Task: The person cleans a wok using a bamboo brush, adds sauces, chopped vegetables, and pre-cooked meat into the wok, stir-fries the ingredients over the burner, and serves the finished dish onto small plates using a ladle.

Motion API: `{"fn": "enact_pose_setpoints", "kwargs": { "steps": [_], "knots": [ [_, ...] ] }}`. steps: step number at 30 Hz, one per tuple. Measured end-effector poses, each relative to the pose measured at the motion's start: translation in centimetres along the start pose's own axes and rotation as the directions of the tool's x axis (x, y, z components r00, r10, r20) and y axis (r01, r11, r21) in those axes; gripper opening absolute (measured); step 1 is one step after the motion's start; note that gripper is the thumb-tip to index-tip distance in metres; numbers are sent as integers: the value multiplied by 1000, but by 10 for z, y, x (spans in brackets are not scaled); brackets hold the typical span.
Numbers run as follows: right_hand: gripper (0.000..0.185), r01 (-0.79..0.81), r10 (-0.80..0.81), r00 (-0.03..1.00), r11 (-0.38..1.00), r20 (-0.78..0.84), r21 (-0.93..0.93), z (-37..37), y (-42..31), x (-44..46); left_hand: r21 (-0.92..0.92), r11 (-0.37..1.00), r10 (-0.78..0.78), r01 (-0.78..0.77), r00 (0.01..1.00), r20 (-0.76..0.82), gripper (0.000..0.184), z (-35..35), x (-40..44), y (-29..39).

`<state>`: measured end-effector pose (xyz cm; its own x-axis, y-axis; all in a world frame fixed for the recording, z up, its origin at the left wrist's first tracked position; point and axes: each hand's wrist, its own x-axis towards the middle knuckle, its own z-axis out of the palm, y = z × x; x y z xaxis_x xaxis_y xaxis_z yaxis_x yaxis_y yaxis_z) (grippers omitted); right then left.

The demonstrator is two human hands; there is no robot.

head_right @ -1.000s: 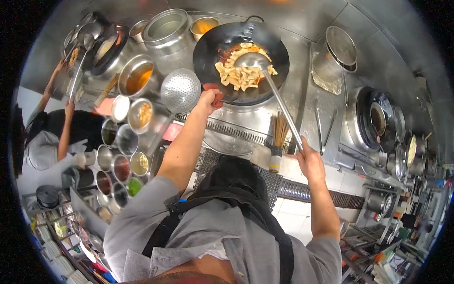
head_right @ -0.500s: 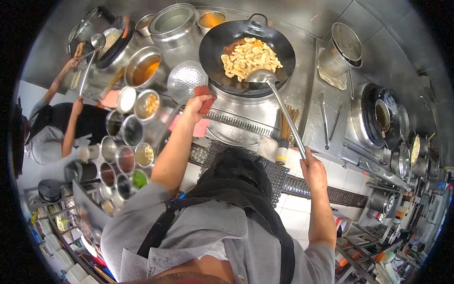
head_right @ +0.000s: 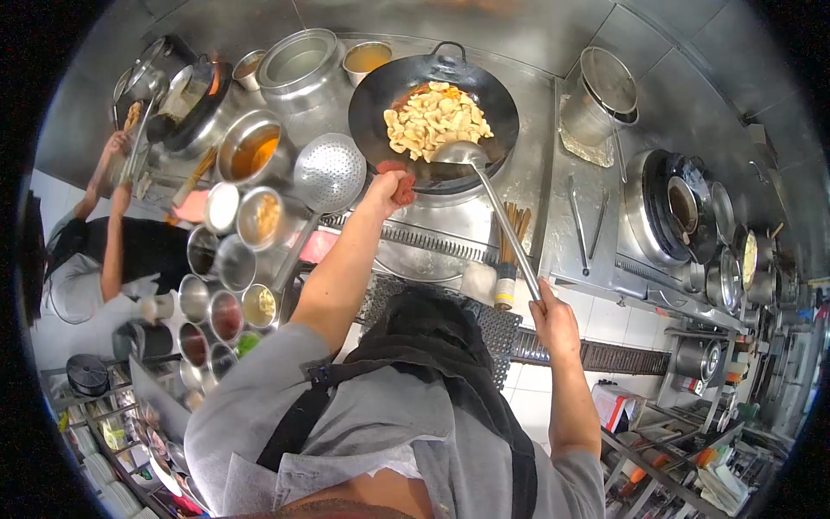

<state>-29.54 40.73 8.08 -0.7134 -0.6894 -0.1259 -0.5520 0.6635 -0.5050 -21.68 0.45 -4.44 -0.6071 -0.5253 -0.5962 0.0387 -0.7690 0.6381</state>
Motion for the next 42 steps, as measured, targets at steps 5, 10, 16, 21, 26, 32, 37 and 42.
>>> {"fn": "enact_pose_setpoints", "kwargs": {
  "steps": [5,10,16,21,26,32,37,42],
  "knots": [
    [46,-20,24,995,999,94,-43,-13,-9,7,-38,999,-17,14,996,-90,17,5,-1,1],
    [45,41,-15,986,987,164,-157,-77,-31,-16,-156,977,130,-144,987,-94,20,22,-116,1],
    [46,25,-9,947,999,320,-48,-71,-38,26,-114,991,75,-65,993,86,19,5,-73,19],
    [45,51,-46,965,999,257,-14,16,-9,70,10,986,164,-164,986,9,14,-27,-55,-18],
    [41,172,-169,985,980,-42,101,41,-14,31,-26,981,182,-190,966,-185,29,-43,-117,-84],
    [31,-195,172,979,942,106,273,21,13,-38,-153,966,204,-210,978,-50,6,16,-100,3],
    [18,-309,300,948,807,101,503,42,11,-34,-50,992,115,-117,993,-26,9,5,-46,-6],
    [17,-256,299,953,884,-52,390,25,7,-46,-144,955,260,-257,966,2,15,-38,-124,-75]
  ]
}}
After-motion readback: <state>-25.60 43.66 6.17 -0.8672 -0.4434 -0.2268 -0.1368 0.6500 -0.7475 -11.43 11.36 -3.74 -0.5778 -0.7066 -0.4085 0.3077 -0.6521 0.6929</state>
